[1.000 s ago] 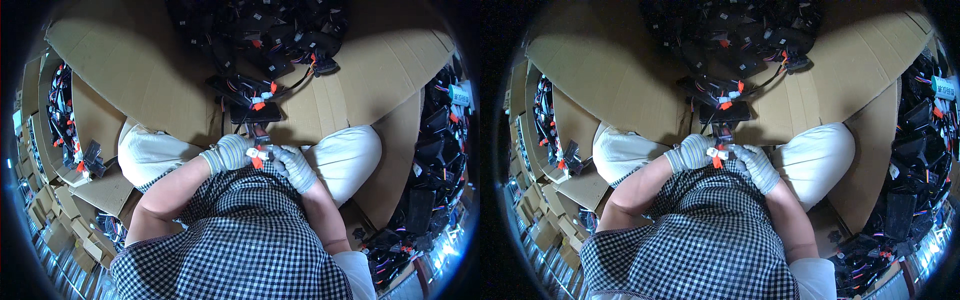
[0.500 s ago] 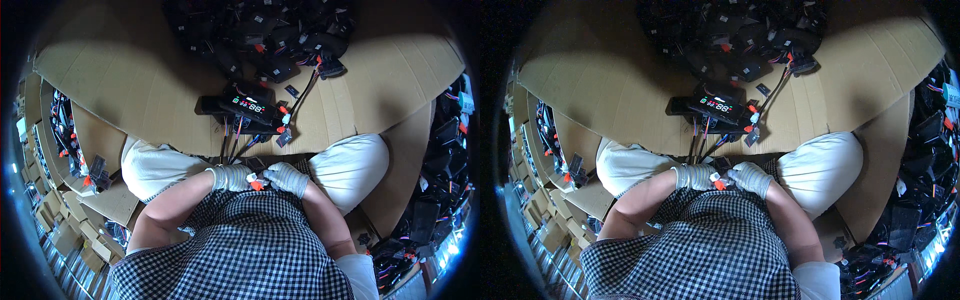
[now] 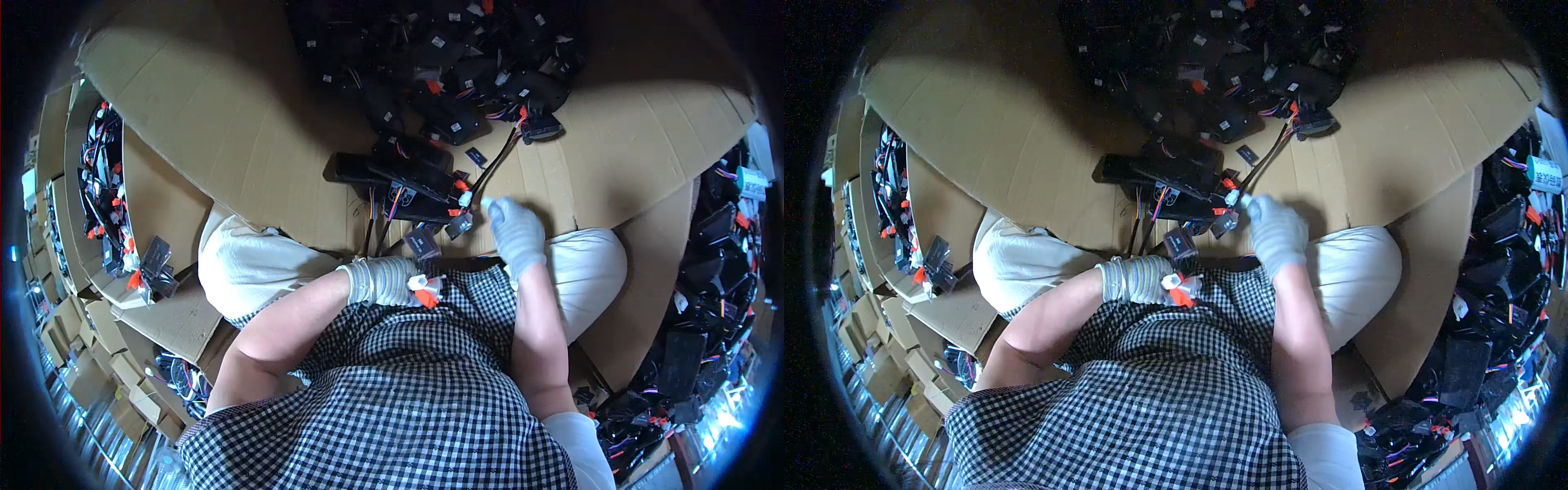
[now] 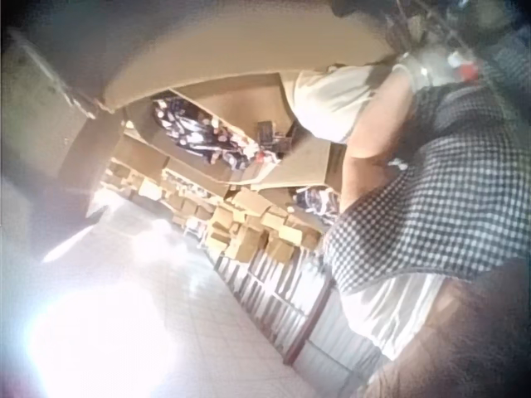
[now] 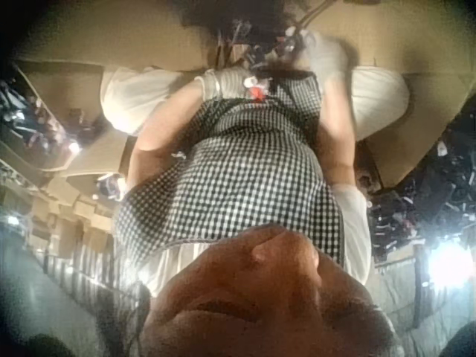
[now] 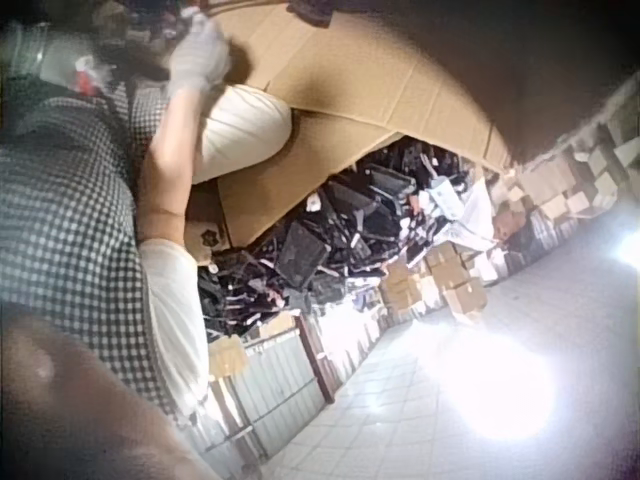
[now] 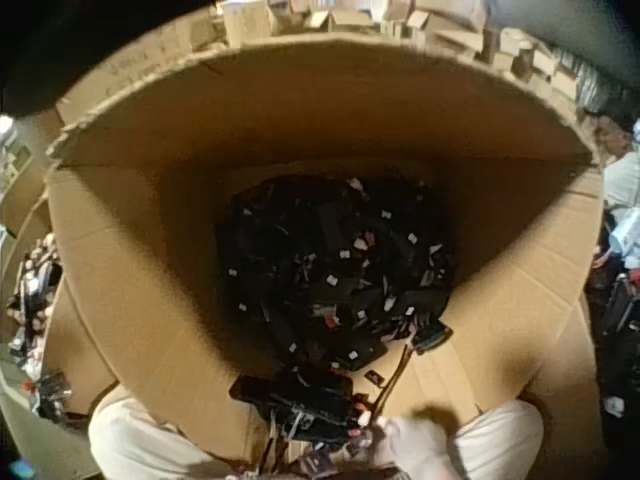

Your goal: The person connects wiring harnesses to electronic display modules by hand, then places the assembled modules into cardboard boxes.

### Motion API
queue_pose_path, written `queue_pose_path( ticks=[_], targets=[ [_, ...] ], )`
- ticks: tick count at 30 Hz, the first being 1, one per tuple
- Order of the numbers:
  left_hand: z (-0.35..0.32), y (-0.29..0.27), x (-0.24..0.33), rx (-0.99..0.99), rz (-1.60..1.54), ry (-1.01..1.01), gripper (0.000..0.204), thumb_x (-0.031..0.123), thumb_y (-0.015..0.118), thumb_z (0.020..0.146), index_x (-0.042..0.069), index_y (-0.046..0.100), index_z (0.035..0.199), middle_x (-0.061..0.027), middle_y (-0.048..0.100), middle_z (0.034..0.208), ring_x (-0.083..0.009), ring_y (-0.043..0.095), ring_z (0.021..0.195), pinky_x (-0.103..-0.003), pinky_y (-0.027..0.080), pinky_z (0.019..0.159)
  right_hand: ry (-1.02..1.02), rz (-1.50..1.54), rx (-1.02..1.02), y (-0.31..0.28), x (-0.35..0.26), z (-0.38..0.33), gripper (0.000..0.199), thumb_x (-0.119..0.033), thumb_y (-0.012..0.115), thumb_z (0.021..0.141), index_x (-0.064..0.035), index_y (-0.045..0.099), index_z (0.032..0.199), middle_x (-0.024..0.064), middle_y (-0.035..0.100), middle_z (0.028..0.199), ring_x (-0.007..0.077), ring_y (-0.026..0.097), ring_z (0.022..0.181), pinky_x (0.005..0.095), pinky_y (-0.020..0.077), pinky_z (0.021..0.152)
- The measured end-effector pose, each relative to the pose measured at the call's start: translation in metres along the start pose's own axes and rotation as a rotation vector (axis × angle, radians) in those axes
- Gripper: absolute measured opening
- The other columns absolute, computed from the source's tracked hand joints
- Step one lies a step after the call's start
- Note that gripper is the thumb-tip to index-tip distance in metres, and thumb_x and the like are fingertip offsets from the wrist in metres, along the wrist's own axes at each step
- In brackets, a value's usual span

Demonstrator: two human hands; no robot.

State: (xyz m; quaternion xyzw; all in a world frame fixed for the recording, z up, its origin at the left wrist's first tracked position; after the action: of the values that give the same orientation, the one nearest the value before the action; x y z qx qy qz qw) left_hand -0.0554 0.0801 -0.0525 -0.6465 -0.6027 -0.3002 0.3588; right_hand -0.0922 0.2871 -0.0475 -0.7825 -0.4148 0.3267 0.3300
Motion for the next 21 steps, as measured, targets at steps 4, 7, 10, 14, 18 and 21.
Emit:
queue_pose_path(
  ticks=[4,7,10,14,18,21],
  targets=[
    [-0.013,-0.013,0.011,-0.016,-0.057,0.091,0.021,0.012,0.063,0.072,0.010,0.065,0.093,-0.0100,0.065,0.078,-0.0274,0.059,0.068,-0.035,0.046,0.065,-0.305,-0.479,-0.133,0.025,-0.028,0.043,0.023,-0.014,0.052,0.080,-0.0135,0.065,0.099,0.0112,0.053,0.118,0.0319,0.058,0.095,0.0413,0.0469,0.084],
    [-0.009,-0.025,0.024,0.016,-0.143,0.234,0.024,0.011,0.063,0.074,0.010,0.064,0.098,-0.0079,0.065,0.082,-0.0240,0.059,0.071,-0.033,0.046,0.067,-0.382,-0.378,-0.184,0.099,0.022,0.086,0.030,-0.015,0.053,0.080,-0.0118,0.061,0.108,0.0116,0.051,0.120,0.0321,0.054,0.103,0.0386,0.0434,0.090],
    [-0.003,-0.027,0.000,0.112,-0.169,0.270,0.030,0.013,0.062,0.076,0.010,0.060,0.106,-0.0076,0.064,0.095,-0.0230,0.060,0.084,-0.031,0.047,0.075,-0.468,-0.451,-0.265,0.103,0.003,0.089,0.026,-0.014,0.053,0.080,-0.0063,0.058,0.105,0.0160,0.055,0.111,0.0313,0.056,0.101,0.0384,0.0456,0.085],
    [-0.009,-0.055,0.005,0.479,-0.307,0.164,0.032,0.024,0.060,0.081,0.008,0.059,0.108,-0.0095,0.063,0.098,-0.0223,0.062,0.082,-0.028,0.048,0.072,-0.267,-0.133,0.079,0.064,0.006,0.064,0.019,-0.020,0.053,0.083,-0.0031,0.061,0.088,0.0156,0.058,0.096,0.0307,0.058,0.088,0.0373,0.0471,0.078],
    [-0.024,-0.085,0.014,0.602,-0.206,-0.227,0.037,0.039,0.054,0.084,0.003,0.063,0.086,-0.0080,0.060,0.067,-0.0168,0.057,0.057,-0.030,0.045,0.054,-0.348,0.088,0.329,0.016,-0.014,0.000,0.017,-0.018,0.054,0.083,-0.0026,0.060,0.087,0.0137,0.058,0.090,0.0295,0.057,0.080,0.0371,0.0467,0.073],
    [-0.019,-0.075,0.002,0.598,-0.418,-0.367,0.031,0.033,0.058,0.083,0.003,0.063,0.085,-0.0078,0.061,0.068,-0.0177,0.057,0.059,-0.030,0.045,0.056,-0.443,0.367,0.432,0.011,-0.032,-0.042,0.020,-0.019,0.057,0.084,-0.0015,0.061,0.093,0.0088,0.057,0.086,0.0194,0.058,0.072,0.0290,0.0467,0.066]
  ],
)
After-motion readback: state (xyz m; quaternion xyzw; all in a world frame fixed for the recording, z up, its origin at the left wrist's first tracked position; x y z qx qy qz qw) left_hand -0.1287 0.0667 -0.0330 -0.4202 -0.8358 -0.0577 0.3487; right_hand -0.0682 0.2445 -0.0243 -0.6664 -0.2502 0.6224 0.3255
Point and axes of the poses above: each hand's wrist, its own z-axis towards the middle knuckle, its own y-axis out of the palm, x = y × z, the point moved 5 cm from there along z, towards the middle knuckle
